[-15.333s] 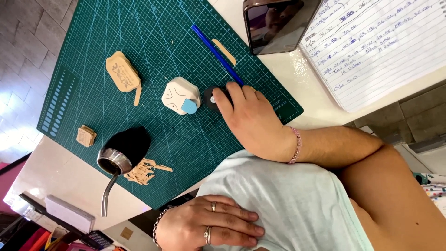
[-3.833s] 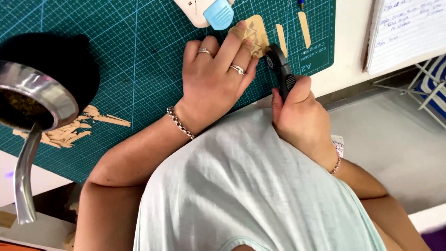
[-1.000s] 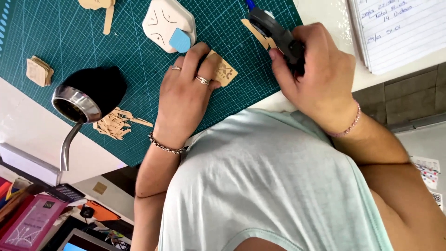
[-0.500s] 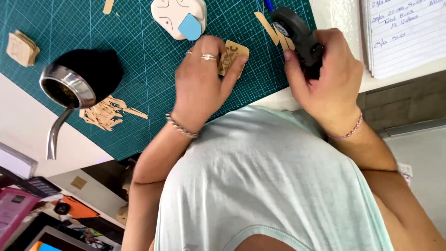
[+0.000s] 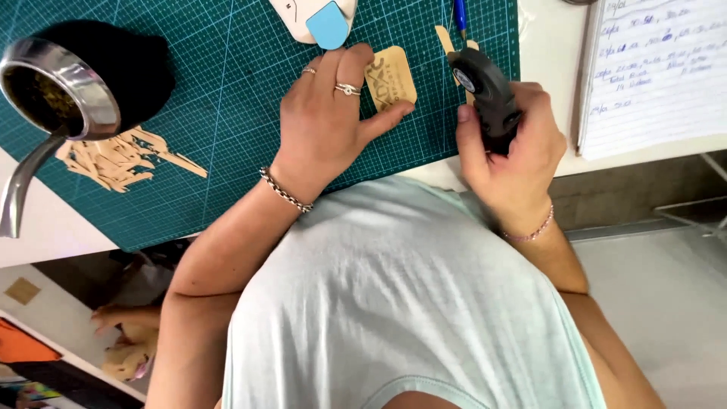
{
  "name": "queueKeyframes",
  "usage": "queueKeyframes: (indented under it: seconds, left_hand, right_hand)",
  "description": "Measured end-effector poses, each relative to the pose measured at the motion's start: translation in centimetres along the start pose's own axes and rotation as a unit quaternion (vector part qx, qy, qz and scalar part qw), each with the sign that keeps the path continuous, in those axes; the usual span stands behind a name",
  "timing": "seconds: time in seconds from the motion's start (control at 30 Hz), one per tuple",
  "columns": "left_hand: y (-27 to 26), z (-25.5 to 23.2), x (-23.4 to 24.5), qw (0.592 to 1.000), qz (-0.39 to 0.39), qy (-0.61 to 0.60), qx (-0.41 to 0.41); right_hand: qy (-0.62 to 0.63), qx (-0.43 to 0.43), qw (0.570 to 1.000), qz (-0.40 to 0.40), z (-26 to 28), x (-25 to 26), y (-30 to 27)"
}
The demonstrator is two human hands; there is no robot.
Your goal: Trimming the edges of small wooden tags with a rotary cutter and rounding the corners using a punch tool on a cutting mat.
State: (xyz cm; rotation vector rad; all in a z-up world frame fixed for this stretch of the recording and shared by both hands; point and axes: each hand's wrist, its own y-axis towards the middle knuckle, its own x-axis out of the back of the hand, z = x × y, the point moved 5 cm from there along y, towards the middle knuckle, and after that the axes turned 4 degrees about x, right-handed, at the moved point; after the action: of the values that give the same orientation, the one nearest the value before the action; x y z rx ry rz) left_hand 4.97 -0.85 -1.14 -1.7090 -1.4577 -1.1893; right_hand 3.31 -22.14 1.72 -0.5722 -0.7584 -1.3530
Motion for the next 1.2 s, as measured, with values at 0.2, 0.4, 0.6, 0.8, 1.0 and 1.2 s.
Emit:
queueKeyframes:
  seconds: [0.2, 0.4, 0.6, 0.8, 1.0, 1.2]
  left_hand:
    - [-0.9, 0.0, 0.5, 0.999, -0.031, 0.006, -0.025]
    - [-1.6, 0.1, 0.3, 0.999, -0.012, -0.03, -0.03]
    - [-1.1, -0.3, 0.4, 0.997, -0.052, 0.006, -0.061]
    - [-1.1, -0.4, 0.6, 0.996, -0.071, -0.023, -0.056]
    - [-0.9, -0.4, 0.9, 0.995, -0.079, -0.028, -0.054]
    - [-1.0, -0.3, 0.9, 0.994, -0.085, -0.035, -0.051]
  right_hand:
    - [0.015, 0.018, 1.0, -0.02, 0.0, -0.3, -0.2]
    - [0.058, -0.013, 0.998, -0.005, 0.6, -0.5, -0.3]
    - [0.063, -0.022, 0.997, 0.023, 0.6, -1.1, -0.9]
    - [0.069, -0.025, 0.997, 0.026, 0.8, -1.2, -0.9]
    - [0.073, -0.02, 0.997, 0.023, 1.2, -1.2, -0.6]
    - [0.079, -0.024, 0.996, 0.023, 1.4, -1.2, -0.6]
